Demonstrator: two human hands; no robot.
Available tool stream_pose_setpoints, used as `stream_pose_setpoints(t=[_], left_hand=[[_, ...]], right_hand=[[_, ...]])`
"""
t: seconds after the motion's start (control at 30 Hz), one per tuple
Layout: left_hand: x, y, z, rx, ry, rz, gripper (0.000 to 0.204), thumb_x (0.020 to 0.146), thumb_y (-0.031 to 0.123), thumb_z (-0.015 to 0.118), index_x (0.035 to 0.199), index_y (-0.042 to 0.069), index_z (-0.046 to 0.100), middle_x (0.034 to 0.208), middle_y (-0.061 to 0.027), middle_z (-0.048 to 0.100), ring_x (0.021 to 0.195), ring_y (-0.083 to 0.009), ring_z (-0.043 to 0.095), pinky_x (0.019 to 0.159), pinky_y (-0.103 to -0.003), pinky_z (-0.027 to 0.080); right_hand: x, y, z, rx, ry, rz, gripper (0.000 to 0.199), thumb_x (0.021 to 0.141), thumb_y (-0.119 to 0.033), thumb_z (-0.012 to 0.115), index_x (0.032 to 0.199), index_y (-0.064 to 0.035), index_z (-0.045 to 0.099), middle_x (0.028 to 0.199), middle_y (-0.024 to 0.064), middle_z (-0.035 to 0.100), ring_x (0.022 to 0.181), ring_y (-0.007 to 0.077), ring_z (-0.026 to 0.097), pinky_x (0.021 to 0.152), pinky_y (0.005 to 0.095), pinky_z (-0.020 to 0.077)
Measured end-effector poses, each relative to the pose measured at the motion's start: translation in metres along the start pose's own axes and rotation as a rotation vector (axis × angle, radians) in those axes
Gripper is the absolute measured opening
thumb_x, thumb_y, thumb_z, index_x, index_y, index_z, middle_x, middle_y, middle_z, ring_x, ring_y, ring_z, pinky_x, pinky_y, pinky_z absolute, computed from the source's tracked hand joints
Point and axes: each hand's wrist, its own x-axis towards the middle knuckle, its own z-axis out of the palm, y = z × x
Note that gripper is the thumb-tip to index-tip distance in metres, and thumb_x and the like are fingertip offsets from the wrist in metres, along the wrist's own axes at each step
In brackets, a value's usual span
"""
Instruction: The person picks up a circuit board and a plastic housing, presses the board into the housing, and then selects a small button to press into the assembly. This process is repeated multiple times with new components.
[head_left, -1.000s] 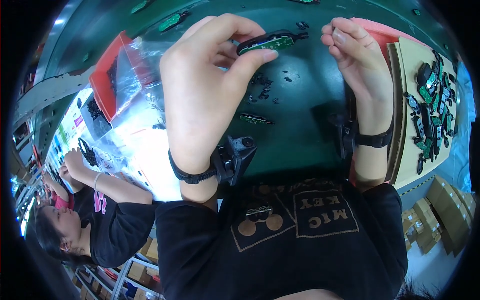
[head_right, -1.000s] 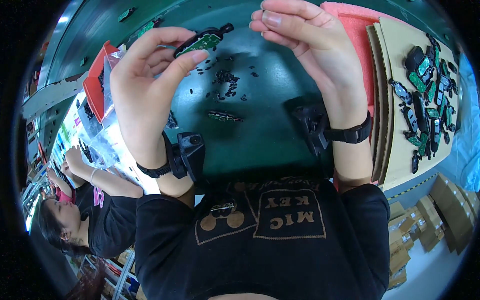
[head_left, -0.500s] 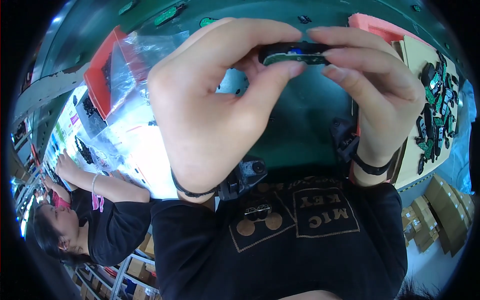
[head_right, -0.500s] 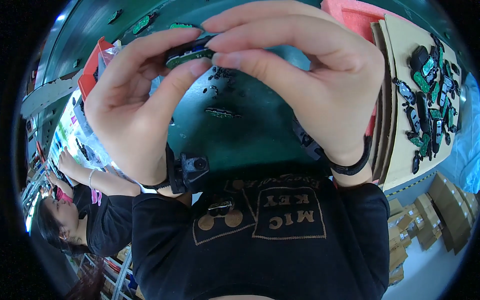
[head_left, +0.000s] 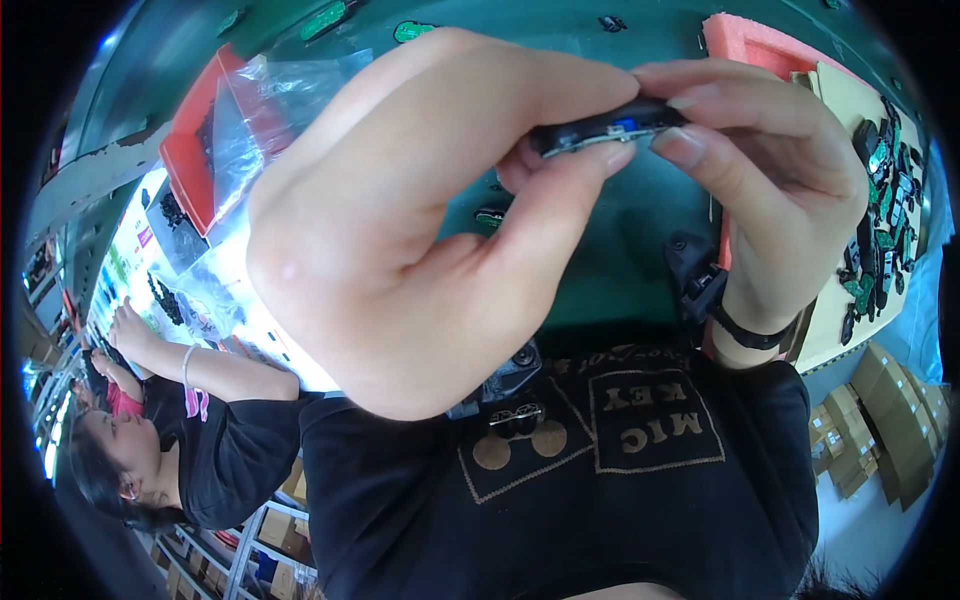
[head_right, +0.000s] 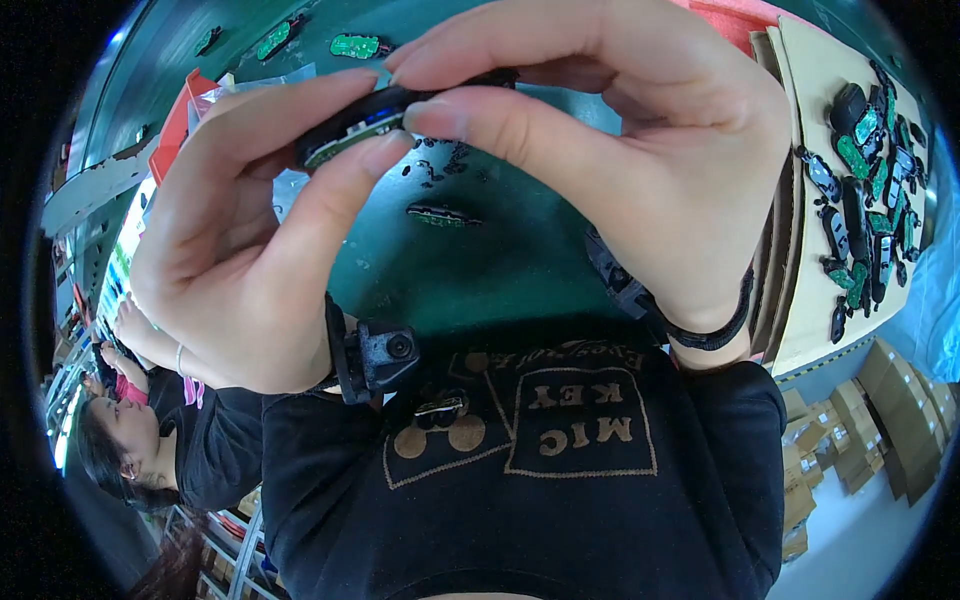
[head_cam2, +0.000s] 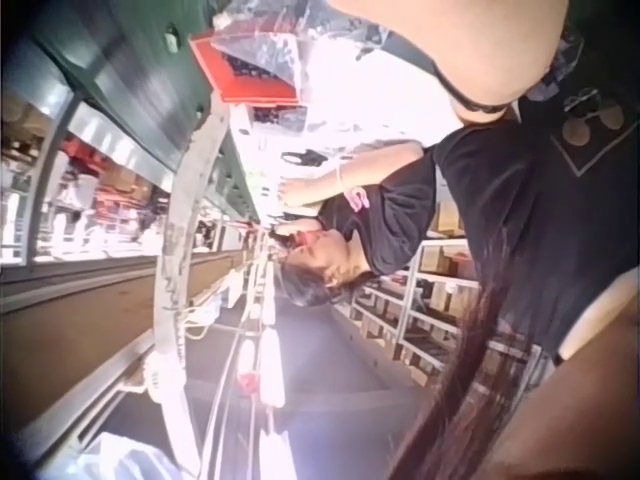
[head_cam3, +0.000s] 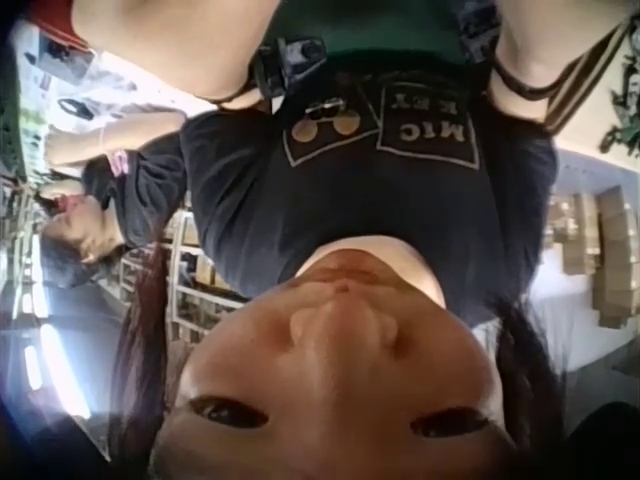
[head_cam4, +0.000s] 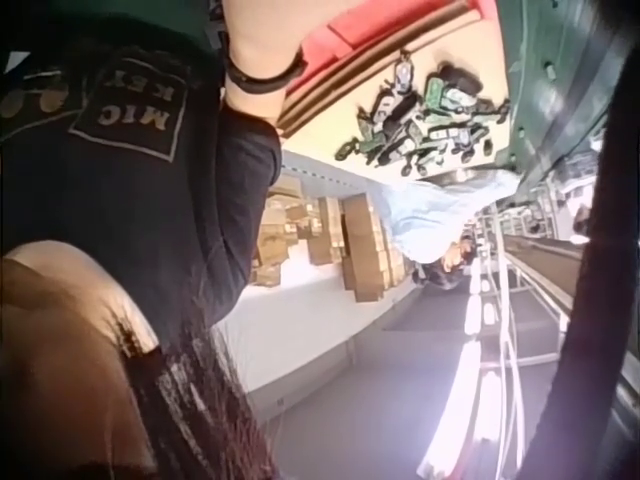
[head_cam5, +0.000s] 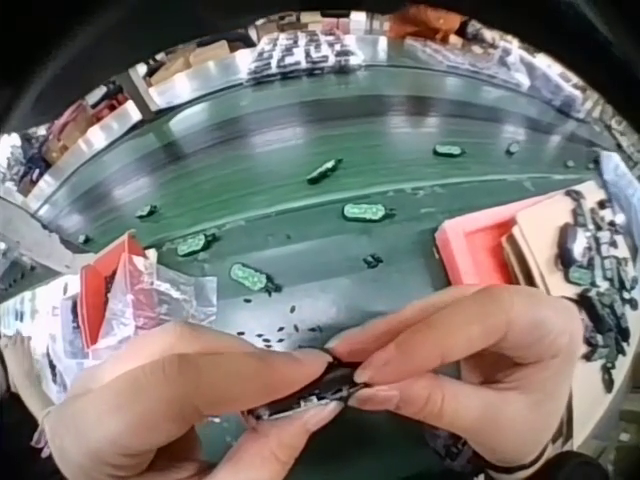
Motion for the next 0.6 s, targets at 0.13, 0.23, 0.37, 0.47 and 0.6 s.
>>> stream_pose_setpoints(t=[0.13,0.23,0.37,0.47,0.6], left_hand=[[-0.002,0.000,-0.003,0.017,-0.004,0.012,0.028,0.070,-0.011,0.068,0.097,-0.009,0.060,0.090,-0.0120,0.063,0.080,-0.0167,0.062,0.072,-0.023,0.050],[-0.003,0.001,-0.004,0.047,-0.001,-0.005,0.028,0.070,-0.011,0.068,0.097,-0.009,0.060,0.089,-0.0121,0.063,0.081,-0.0170,0.062,0.073,-0.023,0.050],[-0.002,0.003,-0.001,0.017,-0.016,-0.077,0.027,0.071,-0.011,0.067,0.097,-0.009,0.060,0.089,-0.0125,0.063,0.081,-0.0171,0.063,0.073,-0.023,0.050],[-0.003,0.003,0.001,-0.045,0.044,-0.121,0.026,0.072,-0.011,0.066,0.097,-0.009,0.060,0.089,-0.0129,0.064,0.081,-0.0172,0.063,0.074,-0.023,0.051],[0.001,0.012,0.002,-0.081,0.066,-0.256,0.027,0.071,-0.012,0.066,0.097,-0.009,0.060,0.089,-0.0133,0.064,0.080,-0.0172,0.063,0.074,-0.023,0.051]], right_hand=[[0.000,0.000,0.001,0.020,-0.007,0.000,0.015,0.075,0.011,0.060,0.089,0.0052,0.059,0.098,0.0247,0.062,0.090,0.0263,0.063,0.079,0.0297,0.0507],[-0.001,0.003,-0.001,-0.035,-0.011,-0.030,0.015,0.075,0.011,0.060,0.089,0.0056,0.059,0.098,0.0250,0.062,0.090,0.0267,0.063,0.079,0.0299,0.0508],[-0.003,0.015,-0.006,-0.091,-0.020,-0.188,0.016,0.075,0.012,0.059,0.090,0.0067,0.058,0.098,0.0258,0.062,0.090,0.0280,0.063,0.079,0.0303,0.0510],[-0.001,0.014,-0.004,-0.104,-0.023,-0.254,0.016,0.075,0.012,0.058,0.091,0.0079,0.058,0.099,0.0268,0.061,0.091,0.0300,0.063,0.080,0.0313,0.0512],[0.001,0.018,-0.002,-0.057,-0.029,-0.360,0.019,0.075,0.013,0.058,0.093,0.0082,0.058,0.099,0.0278,0.061,0.091,0.0311,0.063,0.080,0.0322,0.0513]])
